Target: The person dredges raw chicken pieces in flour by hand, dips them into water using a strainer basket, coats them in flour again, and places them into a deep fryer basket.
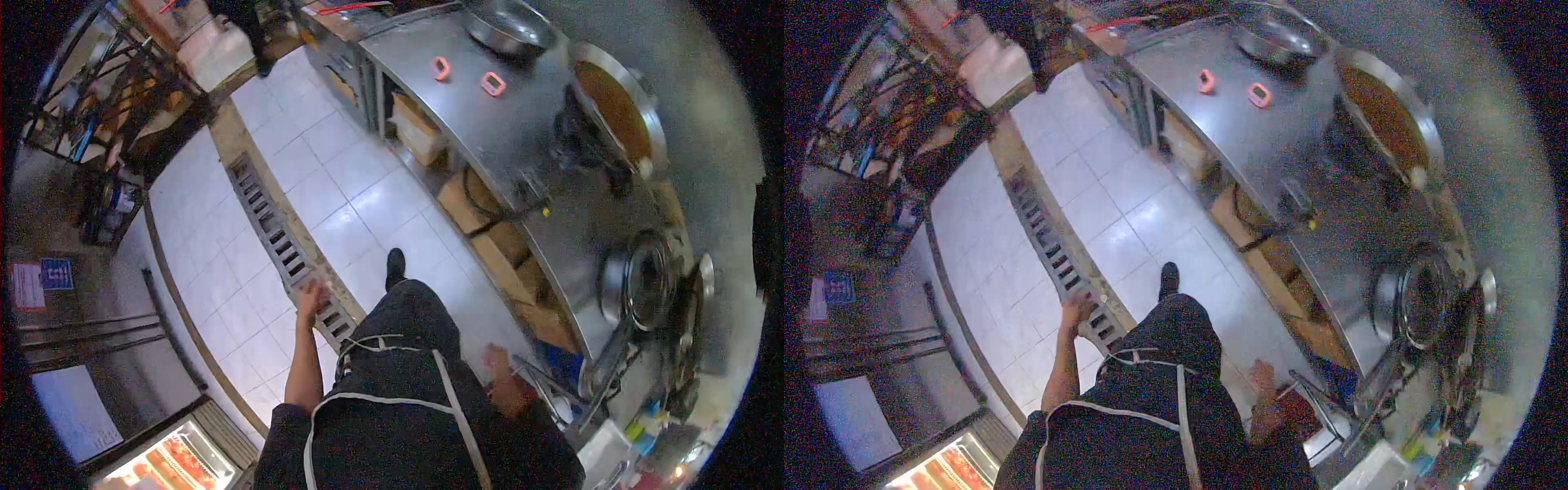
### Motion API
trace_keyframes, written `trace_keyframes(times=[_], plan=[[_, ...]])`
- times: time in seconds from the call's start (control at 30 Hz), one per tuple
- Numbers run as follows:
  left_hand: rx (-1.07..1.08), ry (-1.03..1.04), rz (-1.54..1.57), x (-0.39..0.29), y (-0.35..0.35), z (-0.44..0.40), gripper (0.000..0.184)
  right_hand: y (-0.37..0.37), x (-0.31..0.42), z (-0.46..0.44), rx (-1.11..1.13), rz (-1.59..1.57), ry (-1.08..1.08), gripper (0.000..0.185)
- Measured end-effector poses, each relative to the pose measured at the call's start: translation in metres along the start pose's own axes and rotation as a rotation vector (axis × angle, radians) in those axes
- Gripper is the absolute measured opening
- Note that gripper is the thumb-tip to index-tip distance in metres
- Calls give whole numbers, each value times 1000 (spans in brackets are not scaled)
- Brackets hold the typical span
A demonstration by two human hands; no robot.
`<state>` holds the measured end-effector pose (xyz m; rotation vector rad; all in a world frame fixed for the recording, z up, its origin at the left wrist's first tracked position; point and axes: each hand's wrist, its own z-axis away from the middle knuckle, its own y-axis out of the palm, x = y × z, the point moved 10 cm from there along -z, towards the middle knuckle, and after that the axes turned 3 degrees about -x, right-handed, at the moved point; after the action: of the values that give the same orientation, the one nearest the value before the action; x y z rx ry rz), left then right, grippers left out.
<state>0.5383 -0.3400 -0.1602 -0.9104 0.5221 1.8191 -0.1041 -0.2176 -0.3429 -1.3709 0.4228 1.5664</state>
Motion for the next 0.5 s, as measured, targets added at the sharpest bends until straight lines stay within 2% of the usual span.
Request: trace_keyframes(times=[0.03,0.07,0.1,0.13,0.17,0.2,0.23,0.27,0.3,0.37,0.4,0.43,0.5], plan=[[-65,-100,-169,69,-46,-12,23,23,-9,-44,108,-934,187,34],[-114,-212,-339,134,-89,-22,26,34,-5,-91,94,-941,176,34],[-144,-332,-493,181,-126,-25,31,58,-23,-161,41,-1295,357,34],[84,-259,-169,172,-137,-2,41,53,-95,-221,136,-1670,471,31],[-153,-272,198,60,-107,68,32,44,-147,-280,212,-2064,603,29],[-272,-308,294,46,-116,89,30,23,-197,-332,240,-2387,674,26],[-304,-219,285,46,-132,99,31,-8,-249,-381,215,-2591,666,24],[-393,-433,256,98,-164,90,33,-42,-298,-426,201,-2700,589,22],[-388,-454,262,112,-164,85,33,-68,-345,-464,105,-2790,629,16],[-587,-533,372,132,-189,80,33,-127,-437,-532,67,-2615,542,26],[-615,-450,420,164,-191,70,38,-130,-440,-566,145,-2660,555,30],[-528,-217,444,174,-193,28,46,-133,-439,-592,226,-2706,581,34],[-391,-395,200,169,-191,-12,44,-156,-459,-632,199,-2683,659,39]])
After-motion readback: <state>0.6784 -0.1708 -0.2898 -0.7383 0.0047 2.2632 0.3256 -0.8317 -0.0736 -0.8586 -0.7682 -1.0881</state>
